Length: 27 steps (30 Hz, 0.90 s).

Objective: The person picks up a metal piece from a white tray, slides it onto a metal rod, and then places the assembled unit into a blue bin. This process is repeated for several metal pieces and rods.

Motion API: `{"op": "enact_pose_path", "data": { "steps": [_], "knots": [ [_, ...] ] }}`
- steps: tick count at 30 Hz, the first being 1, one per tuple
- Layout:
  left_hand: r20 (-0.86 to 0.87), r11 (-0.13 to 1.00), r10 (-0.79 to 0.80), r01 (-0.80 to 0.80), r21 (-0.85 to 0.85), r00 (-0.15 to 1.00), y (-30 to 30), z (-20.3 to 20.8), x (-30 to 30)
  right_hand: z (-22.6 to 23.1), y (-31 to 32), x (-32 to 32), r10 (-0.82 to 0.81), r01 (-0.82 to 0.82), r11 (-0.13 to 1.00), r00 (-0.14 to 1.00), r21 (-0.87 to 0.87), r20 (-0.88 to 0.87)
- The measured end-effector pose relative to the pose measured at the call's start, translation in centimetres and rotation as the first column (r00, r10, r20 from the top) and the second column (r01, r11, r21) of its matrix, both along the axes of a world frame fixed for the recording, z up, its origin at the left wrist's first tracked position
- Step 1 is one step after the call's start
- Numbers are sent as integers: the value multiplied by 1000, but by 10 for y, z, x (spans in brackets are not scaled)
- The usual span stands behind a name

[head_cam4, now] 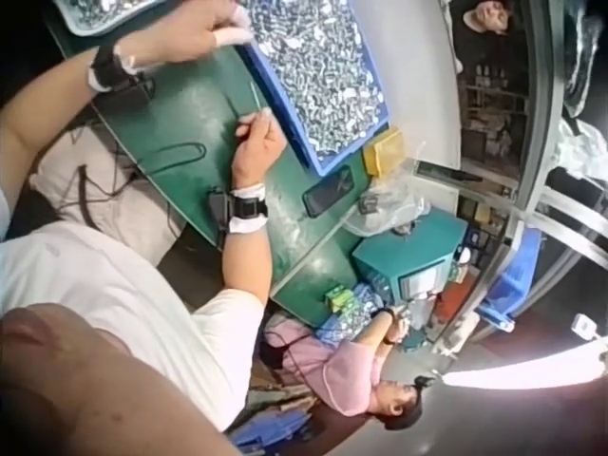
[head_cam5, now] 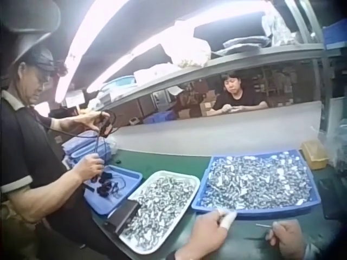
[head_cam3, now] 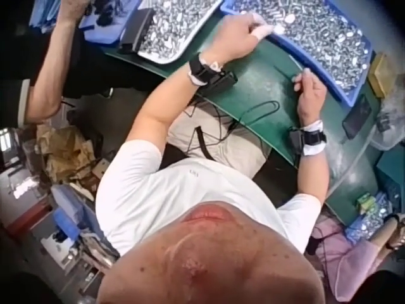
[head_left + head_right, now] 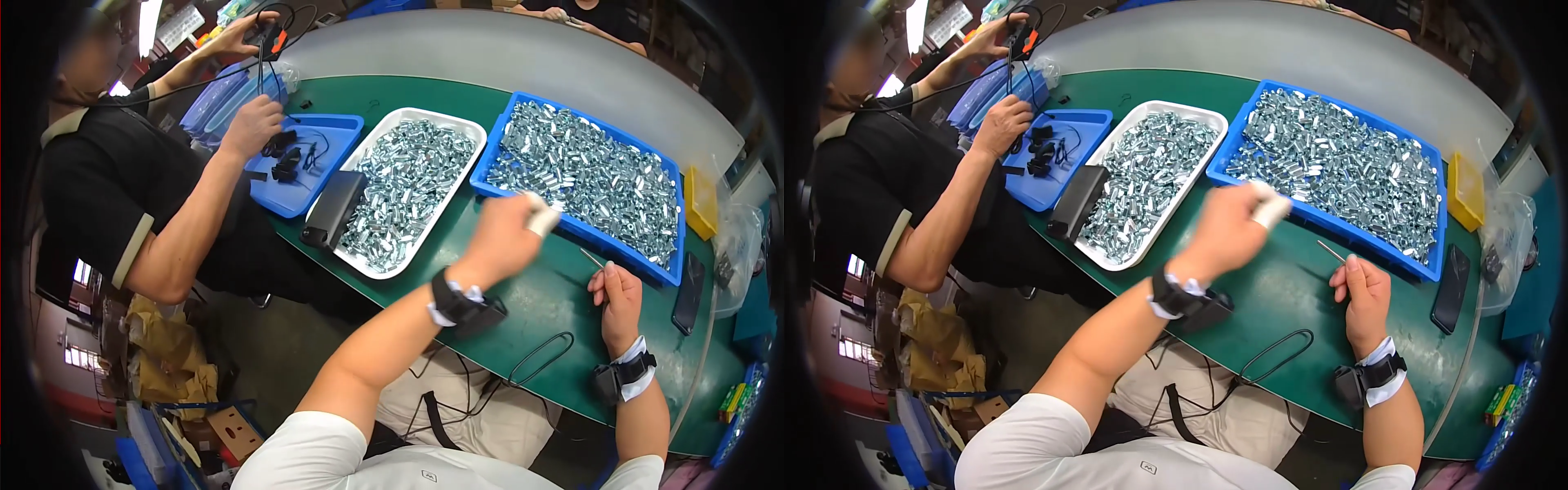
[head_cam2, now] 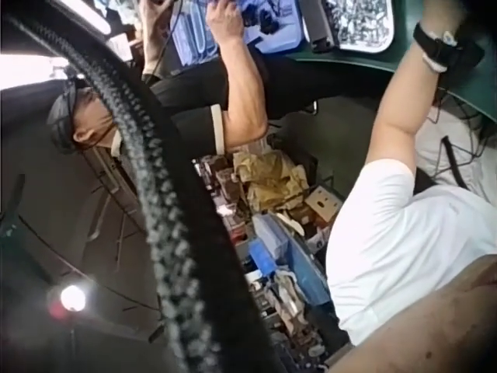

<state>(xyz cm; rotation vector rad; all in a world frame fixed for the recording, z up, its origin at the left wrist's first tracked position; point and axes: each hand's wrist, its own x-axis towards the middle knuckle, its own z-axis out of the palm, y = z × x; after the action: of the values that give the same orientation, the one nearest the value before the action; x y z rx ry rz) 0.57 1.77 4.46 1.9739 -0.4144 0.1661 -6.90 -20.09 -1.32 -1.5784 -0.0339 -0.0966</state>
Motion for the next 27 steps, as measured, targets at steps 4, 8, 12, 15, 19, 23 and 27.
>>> {"op": "enact_pose_path", "data": {
  "steps": [4,8,12,15,19,23,27],
  "knots": [
    [449,929,258,-346,127,856,70,3,15,2,-4,-1,7,-7,1000,1000,15,-16],
    [579,804,218,-481,350,786,116,-5,20,3,0,3,16,-15,999,999,28,-39],
    [577,789,141,-443,425,804,81,-10,22,1,-5,2,11,-9,999,999,38,-50],
    [445,895,34,-226,385,895,42,-3,30,2,-3,2,24,-21,998,999,53,-45],
    [317,648,-25,-226,728,948,8,9,65,1,-1,0,30,-27,998,998,56,-49],
    [81,444,-22,-62,894,997,2,9,94,3,-3,-3,24,-22,1000,998,21,-61],
    [84,412,-146,-16,911,986,8,6,108,7,-2,-2,26,-25,999,999,25,-41]
  ]
}}
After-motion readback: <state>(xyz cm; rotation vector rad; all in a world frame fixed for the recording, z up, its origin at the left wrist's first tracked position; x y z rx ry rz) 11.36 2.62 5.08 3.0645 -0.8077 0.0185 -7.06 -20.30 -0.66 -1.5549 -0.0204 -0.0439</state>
